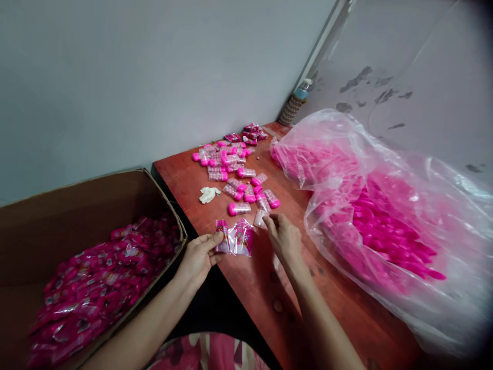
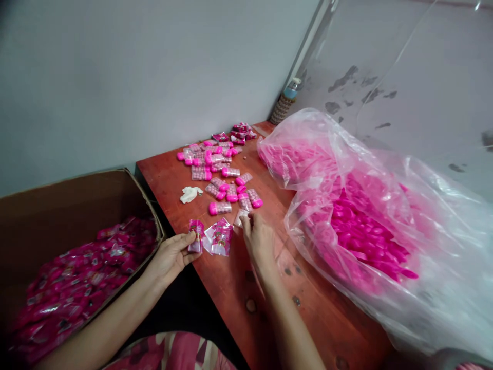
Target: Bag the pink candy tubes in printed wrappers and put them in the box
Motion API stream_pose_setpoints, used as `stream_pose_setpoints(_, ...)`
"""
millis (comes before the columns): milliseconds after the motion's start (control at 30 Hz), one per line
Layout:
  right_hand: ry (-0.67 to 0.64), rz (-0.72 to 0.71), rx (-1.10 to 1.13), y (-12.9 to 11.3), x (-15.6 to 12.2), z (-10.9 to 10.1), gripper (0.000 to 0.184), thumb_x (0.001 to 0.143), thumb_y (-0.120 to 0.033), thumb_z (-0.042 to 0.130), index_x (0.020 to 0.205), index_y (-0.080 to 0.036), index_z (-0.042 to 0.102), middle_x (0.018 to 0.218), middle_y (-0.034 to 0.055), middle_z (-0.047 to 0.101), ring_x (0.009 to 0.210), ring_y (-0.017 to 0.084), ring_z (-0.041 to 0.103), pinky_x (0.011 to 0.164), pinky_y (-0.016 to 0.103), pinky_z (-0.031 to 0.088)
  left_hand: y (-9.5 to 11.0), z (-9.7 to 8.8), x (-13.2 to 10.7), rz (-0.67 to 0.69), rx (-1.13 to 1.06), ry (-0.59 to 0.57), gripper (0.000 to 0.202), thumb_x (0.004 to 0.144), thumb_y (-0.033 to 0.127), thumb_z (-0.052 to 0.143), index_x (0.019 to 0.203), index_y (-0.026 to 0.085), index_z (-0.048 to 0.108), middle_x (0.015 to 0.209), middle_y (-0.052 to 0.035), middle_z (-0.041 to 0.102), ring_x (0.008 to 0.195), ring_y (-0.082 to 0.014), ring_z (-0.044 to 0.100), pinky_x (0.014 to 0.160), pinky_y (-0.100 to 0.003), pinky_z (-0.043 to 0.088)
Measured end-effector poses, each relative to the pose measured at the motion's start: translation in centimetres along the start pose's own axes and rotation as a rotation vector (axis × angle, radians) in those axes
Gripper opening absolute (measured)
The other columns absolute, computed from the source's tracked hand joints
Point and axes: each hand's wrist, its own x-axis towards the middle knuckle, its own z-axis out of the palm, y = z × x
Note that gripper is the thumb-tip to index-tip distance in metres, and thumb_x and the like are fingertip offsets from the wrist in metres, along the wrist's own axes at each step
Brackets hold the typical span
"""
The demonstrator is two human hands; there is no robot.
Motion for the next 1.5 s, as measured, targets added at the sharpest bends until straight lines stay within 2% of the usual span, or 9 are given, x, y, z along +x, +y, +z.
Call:
stream_pose_setpoints(233,-0.126,-0.087,-0.267,0.4,3.0,0.2,0.028,0.084,-0.041,0.046,0.099,-0.021,0.058,0.095,0.0097,0.065,0.081,0.025,0.062,0.059,0.029,0.038,0.8,-0.2,-0.2,0.002,0.016,-0.029,0.007,0.071,0.015,0.064,0.071,0.008,0.064,0.066,-0.0057,0.065,0.058,-0.0127,0.062,0.059,-0.027,0.055)
stream_pose_setpoints(567,-0.175,-0.248,-0.296,3.7,2.2,-1.3,0.028,0.084,-0.035,0.046,0.1,-0.019,0.061,0.098,0.0095,0.063,0.086,0.023,0.06,0.071,0.031,0.043,0.8,0.0,0.9,-0.039,-0.106,0.03,0.007,0.073,0.01,0.062,0.066,0.01,0.06,0.059,-0.0031,0.063,0.051,-0.0104,0.06,0.051,-0.022,0.055)
stream_pose_setpoints(700,-0.041,-0.376,-0.374,3.7,6.1,-1.7,0.03,0.086,-0.019,0.039,0.109,-0.013,0.057,0.108,0.0137,0.06,0.098,0.024,0.055,0.079,0.033,0.042,0.9,0.3,1.1,-0.029,-0.24,0.087,0.004,0.075,0.009,0.06,0.072,0.012,0.06,0.064,-0.0022,0.064,0.053,-0.0104,0.062,0.052,-0.023,0.056)
stream_pose_setpoints(867,-0.348,-0.73,-0.5,4.2,11.7,-1.6,0.049,0.08,-0.005,0.04,0.124,-0.025,0.046,0.134,0.0059,0.043,0.121,0.024,0.036,0.089,0.039,0.034,1.8,-0.2,0.8,-0.002,-0.302,0.139,0.007,0.078,0.007,0.055,0.076,0.011,0.06,0.067,-0.0035,0.066,0.056,-0.0117,0.064,0.054,-0.025,0.057)
stream_pose_setpoints(1033,-0.471,-0.602,-0.479,6.2,13.2,-2.6,0.031,0.079,-0.016,0.051,0.108,-0.024,0.058,0.109,0.0071,0.06,0.099,0.021,0.053,0.079,0.03,0.037,1.9,-0.4,0.9,0.015,-0.336,0.149,0.004,0.077,0.007,0.058,0.078,0.011,0.06,0.069,-0.0041,0.066,0.058,-0.0125,0.064,0.056,-0.026,0.058)
stream_pose_setpoints(1167,-0.437,-0.453,-0.453,7.9,12.0,-3.2,0.02,0.07,-0.031,0.063,0.084,-0.018,0.06,0.085,0.0065,0.063,0.077,0.02,0.058,0.064,0.026,0.039,1.5,0.8,1.4,-0.003,-0.371,0.15,0.004,0.076,0.008,0.059,0.076,0.011,0.06,0.068,-0.0035,0.066,0.057,-0.0119,0.064,0.057,-0.025,0.057)
stream_pose_setpoints(1300,-0.337,-0.302,-0.389,8.1,9.5,-3.3,0.023,0.076,-0.041,0.055,0.08,-0.018,0.052,0.068,0.0033,0.06,0.06,0.018,0.057,0.051,0.025,0.035,1.2,2.2,1.5,-0.012,-0.411,0.124,0.005,0.075,0.007,0.06,0.074,0.012,0.06,0.066,-0.0026,0.065,0.058,-0.0119,0.063,0.059,-0.026,0.057)
stream_pose_setpoints(1400,-0.28,-0.179,-0.041,6.5,6.4,-3.4,0.027,0.079,-0.046,0.049,0.075,-0.02,0.047,0.061,0.0004,0.057,0.054,0.017,0.054,0.048,0.025,0.034,1.0,3.0,1.3,-0.016,-0.444,0.125,0.005,0.075,0.008,0.06,0.072,0.012,0.059,0.065,-0.0026,0.065,0.057,-0.0117,0.063,0.058,-0.025,0.056)
stream_pose_setpoints(1500,-0.403,-0.055,0.482,3.9,2.7,-3.1,0.028,0.08,-0.047,0.05,0.073,-0.02,0.045,0.059,-0.0018,0.055,0.048,0.013,0.05,0.044,0.023,0.036,0.7,3.5,1.1,-0.011,-0.477,0.119,0.004,0.076,0.01,0.061,0.072,0.012,0.059,0.066,-0.0025,0.065,0.058,-0.0118,0.063,0.059,-0.026,0.056)
